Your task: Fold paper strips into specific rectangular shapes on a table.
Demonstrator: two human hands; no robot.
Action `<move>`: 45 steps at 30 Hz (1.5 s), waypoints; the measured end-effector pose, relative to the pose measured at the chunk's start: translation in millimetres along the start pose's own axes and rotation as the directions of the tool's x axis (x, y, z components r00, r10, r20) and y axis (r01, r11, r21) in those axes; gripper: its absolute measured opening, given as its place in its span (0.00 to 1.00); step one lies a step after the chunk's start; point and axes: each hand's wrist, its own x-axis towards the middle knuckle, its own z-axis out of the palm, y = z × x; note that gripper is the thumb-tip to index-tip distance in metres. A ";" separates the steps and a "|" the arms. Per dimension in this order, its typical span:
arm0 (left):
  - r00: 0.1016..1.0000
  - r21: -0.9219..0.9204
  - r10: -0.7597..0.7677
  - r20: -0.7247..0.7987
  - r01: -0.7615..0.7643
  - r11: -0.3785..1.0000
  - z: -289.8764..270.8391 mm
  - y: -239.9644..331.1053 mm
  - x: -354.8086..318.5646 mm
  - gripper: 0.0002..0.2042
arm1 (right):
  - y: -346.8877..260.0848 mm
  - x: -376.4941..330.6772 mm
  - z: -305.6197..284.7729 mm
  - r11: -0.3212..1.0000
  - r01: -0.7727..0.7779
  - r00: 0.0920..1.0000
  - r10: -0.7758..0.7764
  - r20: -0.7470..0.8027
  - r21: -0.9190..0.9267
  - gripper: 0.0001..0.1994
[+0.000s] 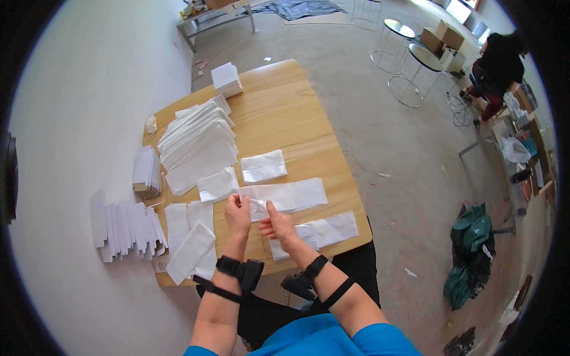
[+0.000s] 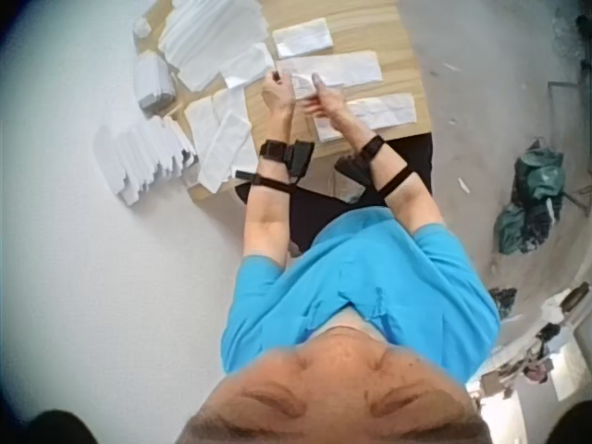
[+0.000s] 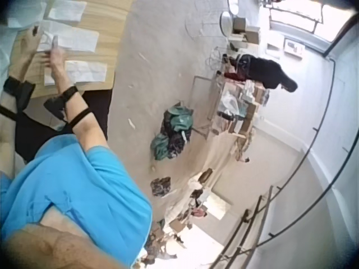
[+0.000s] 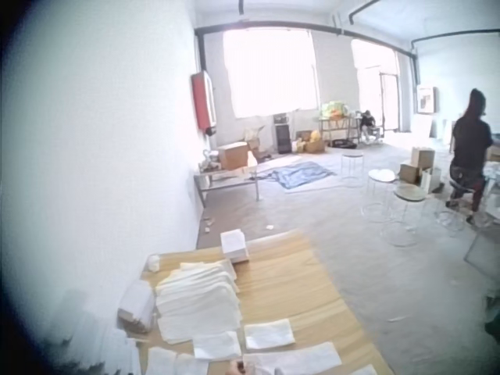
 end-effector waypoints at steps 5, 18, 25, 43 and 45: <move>0.964 -0.591 0.083 0.251 0.085 0.802 -43.0 37.8 -45.5 0.07 | 0.7 -5.8 -20.5 0.420 -0.151 0.914 -0.285 0.289 0.895 0.22; 0.926 -0.543 -0.177 0.333 0.342 0.767 -109.3 -83.0 -103.3 0.09 | 48.8 -84.2 -100.8 0.864 0.368 0.897 -0.427 -0.115 -0.343 0.11; 0.957 -0.520 -0.182 0.226 0.276 0.808 -86.0 -106.9 -95.8 0.07 | 50.3 -69.7 -100.4 0.869 0.312 0.852 -0.435 -0.291 -0.385 0.11; 0.994 -0.056 -0.080 0.079 0.084 0.995 -74.0 -110.0 -81.6 0.09 | 57.7 -43.9 -96.1 0.742 0.281 0.739 -0.572 -0.356 -0.609 0.13; 0.810 0.605 0.547 -0.212 -0.330 0.724 -67.6 -87.5 -89.8 0.08 | 59.5 -42.0 -98.0 0.745 0.265 0.739 -0.565 -0.367 -0.612 0.13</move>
